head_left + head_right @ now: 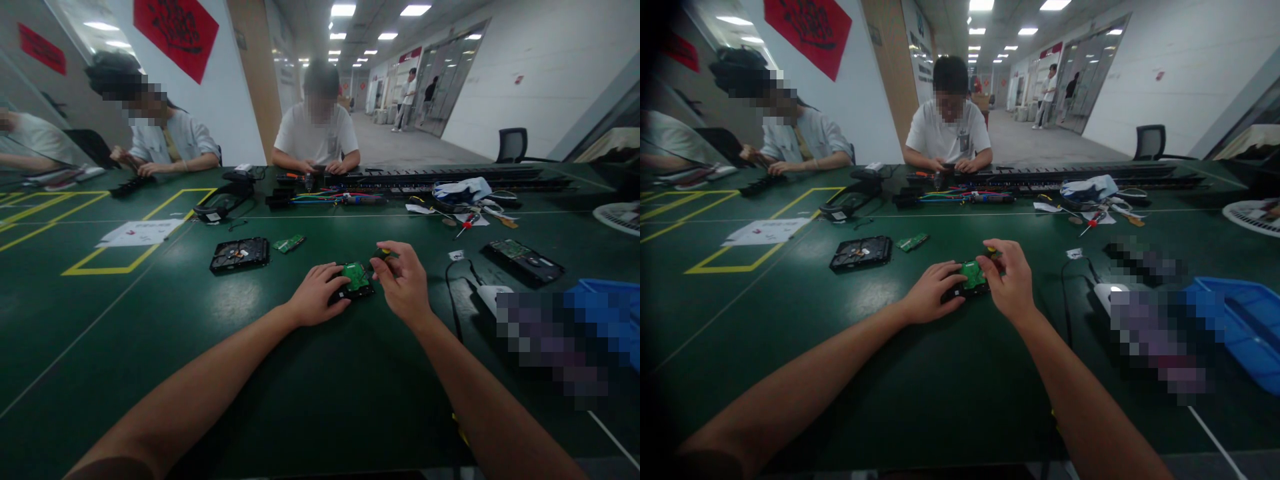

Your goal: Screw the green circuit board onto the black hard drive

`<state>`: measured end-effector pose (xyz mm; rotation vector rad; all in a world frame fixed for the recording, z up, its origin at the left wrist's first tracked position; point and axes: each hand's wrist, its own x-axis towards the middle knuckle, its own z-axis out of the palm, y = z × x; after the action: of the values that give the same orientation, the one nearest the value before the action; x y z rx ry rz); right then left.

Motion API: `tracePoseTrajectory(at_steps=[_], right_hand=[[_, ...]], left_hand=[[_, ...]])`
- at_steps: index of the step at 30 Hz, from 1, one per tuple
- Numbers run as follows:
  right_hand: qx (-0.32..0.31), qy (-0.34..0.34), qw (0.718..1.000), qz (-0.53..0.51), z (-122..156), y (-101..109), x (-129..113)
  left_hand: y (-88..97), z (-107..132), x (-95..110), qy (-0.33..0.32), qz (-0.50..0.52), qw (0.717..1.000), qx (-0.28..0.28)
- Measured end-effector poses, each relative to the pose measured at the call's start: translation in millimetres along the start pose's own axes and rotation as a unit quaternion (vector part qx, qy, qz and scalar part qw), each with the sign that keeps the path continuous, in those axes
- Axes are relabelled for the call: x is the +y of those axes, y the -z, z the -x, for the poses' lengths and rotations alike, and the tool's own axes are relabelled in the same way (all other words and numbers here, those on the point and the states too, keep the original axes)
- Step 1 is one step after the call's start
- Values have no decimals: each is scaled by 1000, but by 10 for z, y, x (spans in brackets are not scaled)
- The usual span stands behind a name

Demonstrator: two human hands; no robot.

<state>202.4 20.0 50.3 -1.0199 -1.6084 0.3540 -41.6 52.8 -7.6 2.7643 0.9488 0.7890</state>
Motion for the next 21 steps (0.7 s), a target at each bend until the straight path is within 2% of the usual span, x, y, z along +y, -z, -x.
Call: tracePoseTrajectory(at_steps=[11, 21], right_hand=[[-18, -12, 998, -55, -9, -24, -24], [-23, -16, 999, -17, -23, -36, -20]], left_hand=[[3, 2, 2, -3, 0, 1000, -8], [-3, -2, 1, -6, 0, 1000, -1]])
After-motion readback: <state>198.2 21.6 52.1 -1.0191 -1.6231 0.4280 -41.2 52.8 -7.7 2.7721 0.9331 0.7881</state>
